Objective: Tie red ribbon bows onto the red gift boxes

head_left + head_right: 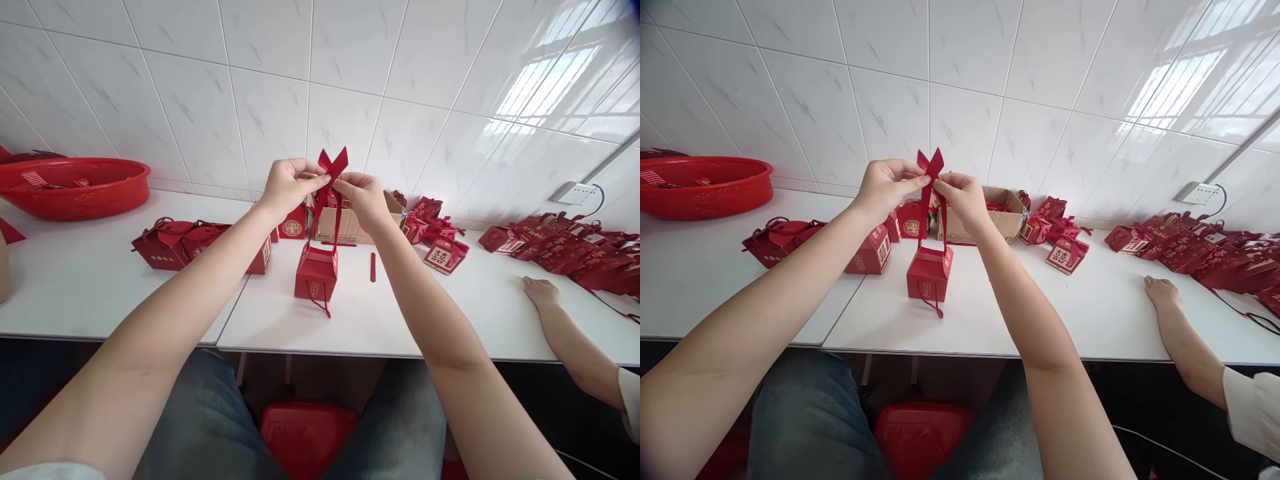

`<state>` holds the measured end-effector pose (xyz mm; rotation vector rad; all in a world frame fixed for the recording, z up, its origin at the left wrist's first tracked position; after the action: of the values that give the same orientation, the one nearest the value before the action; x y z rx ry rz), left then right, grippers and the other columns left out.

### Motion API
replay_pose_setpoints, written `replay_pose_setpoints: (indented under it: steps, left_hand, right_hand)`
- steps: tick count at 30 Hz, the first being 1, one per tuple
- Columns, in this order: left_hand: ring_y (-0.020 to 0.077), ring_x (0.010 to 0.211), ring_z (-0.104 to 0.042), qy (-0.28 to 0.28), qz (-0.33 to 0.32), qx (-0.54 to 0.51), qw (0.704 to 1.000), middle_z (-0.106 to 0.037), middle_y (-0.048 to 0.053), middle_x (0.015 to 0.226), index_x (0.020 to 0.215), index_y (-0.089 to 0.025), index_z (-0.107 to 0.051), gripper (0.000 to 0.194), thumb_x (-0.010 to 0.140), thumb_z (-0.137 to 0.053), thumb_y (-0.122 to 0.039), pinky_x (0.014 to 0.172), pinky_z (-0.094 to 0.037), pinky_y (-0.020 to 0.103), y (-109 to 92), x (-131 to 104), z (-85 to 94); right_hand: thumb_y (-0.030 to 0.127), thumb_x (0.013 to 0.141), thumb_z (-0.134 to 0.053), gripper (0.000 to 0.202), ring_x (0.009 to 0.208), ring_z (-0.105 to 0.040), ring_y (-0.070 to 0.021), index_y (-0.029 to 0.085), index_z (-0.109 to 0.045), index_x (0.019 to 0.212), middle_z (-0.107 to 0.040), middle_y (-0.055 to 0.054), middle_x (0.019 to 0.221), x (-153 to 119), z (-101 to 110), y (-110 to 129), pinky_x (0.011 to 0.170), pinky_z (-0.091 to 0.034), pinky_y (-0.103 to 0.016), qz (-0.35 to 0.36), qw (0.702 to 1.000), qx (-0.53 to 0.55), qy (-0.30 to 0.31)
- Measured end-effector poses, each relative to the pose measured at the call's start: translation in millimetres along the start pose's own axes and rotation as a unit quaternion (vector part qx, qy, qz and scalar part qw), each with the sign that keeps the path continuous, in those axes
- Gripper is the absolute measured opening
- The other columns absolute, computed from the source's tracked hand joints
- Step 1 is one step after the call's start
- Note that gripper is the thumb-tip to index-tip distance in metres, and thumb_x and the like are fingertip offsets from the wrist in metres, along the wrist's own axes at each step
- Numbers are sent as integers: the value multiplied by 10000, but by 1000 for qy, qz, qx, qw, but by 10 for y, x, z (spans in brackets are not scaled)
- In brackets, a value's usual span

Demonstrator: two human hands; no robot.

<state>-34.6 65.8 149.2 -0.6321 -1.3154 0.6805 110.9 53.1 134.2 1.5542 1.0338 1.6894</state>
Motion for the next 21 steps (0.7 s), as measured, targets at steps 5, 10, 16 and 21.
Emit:
replay_pose_setpoints:
  steps: [5,10,16,21]
  left_hand:
    - [133,700,-638,-31,-57,47,997,-671,12,742,767,-169,-663,146,676,-777,-167,620,-522,255,-84,-22,11]
    - [144,729,-652,-50,-74,72,993,-658,-21,727,987,-222,-601,442,616,-833,-163,698,-537,292,-124,-42,20]
    - [210,855,-614,-34,-104,151,983,-667,32,732,727,-187,-670,106,704,-769,-216,833,-510,404,-175,-107,14]
    - [253,1037,-546,7,-163,225,961,-650,45,891,739,-199,-702,45,714,-735,-215,948,-459,454,-234,-215,-24]
  right_hand:
    - [354,811,-685,248,585,-548,-65,169,-623,657,-578,36,617,-46,-42,54,576,-465,-200,10,999,17,44]
    - [466,801,-689,303,557,-577,-75,172,-633,748,-631,19,630,-8,-61,29,570,-497,-212,-60,996,42,51]
    - [383,832,-683,231,593,-622,-77,167,-628,770,-664,9,668,16,-52,-58,617,-529,-203,-174,974,115,88]
    - [268,815,-688,101,650,-639,-77,167,-678,820,-685,9,717,52,47,-107,639,-534,-191,-181,973,118,82]
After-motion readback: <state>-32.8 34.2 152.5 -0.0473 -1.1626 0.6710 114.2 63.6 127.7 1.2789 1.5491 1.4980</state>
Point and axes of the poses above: each hand's wrist, its own x-axis towards the middle knuckle, its own z-axis out of the back of the hand, y = z × x, the point moved 5 cm from there along x, towards the middle knuckle
